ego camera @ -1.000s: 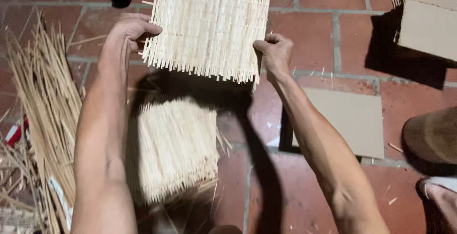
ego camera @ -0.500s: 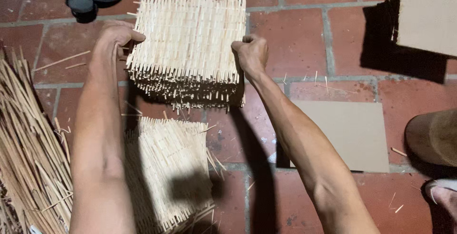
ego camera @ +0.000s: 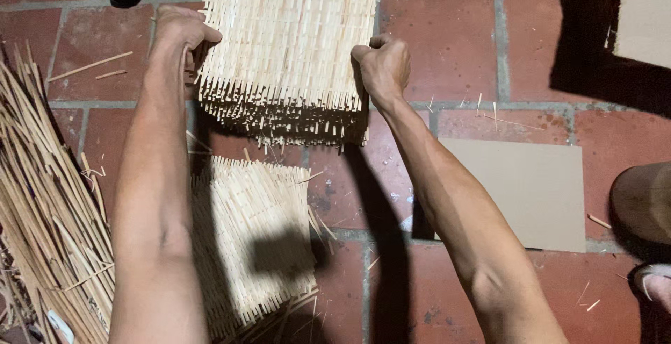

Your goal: The person arranges thin bamboo sticks into a rectangular mat on the floor, applies glue to a cardboard sheet using a roller, and presses the bamboo mat onto the glued surface. The person repeats this process to create multiple finished mats.

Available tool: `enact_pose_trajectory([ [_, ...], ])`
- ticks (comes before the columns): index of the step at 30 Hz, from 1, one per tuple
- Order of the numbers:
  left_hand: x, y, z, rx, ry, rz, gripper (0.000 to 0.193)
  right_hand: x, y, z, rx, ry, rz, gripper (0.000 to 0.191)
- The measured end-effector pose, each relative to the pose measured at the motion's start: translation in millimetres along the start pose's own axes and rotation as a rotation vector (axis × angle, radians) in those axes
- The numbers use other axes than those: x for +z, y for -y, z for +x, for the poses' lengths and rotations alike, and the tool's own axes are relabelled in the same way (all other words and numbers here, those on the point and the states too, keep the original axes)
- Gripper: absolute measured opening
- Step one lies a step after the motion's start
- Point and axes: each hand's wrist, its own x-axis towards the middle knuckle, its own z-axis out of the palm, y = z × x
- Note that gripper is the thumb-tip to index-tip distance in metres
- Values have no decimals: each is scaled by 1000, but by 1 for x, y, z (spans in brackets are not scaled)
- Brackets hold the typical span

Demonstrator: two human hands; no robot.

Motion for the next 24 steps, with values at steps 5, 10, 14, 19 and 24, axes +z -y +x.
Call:
enact_pose_trajectory([
  [5, 9, -3, 7, 151, 38, 273, 43, -3, 1, -6, 134, 124, -12, 23],
  [10, 6, 0, -6, 42, -29, 149, 58, 0, 11, -1, 88, 118, -84, 30],
  [14, 2, -4, -32, 128, -230, 430, 52, -12, -10, 0, -3, 208, 181, 48],
  [19, 20, 39, -139, 472, -371, 96, 33, -128, -128, -17, -214, 221, -181, 36],
  [24, 104, 139, -340, 183, 32, -16, 12, -302, -242, -13, -315, -54, -385, 20],
])
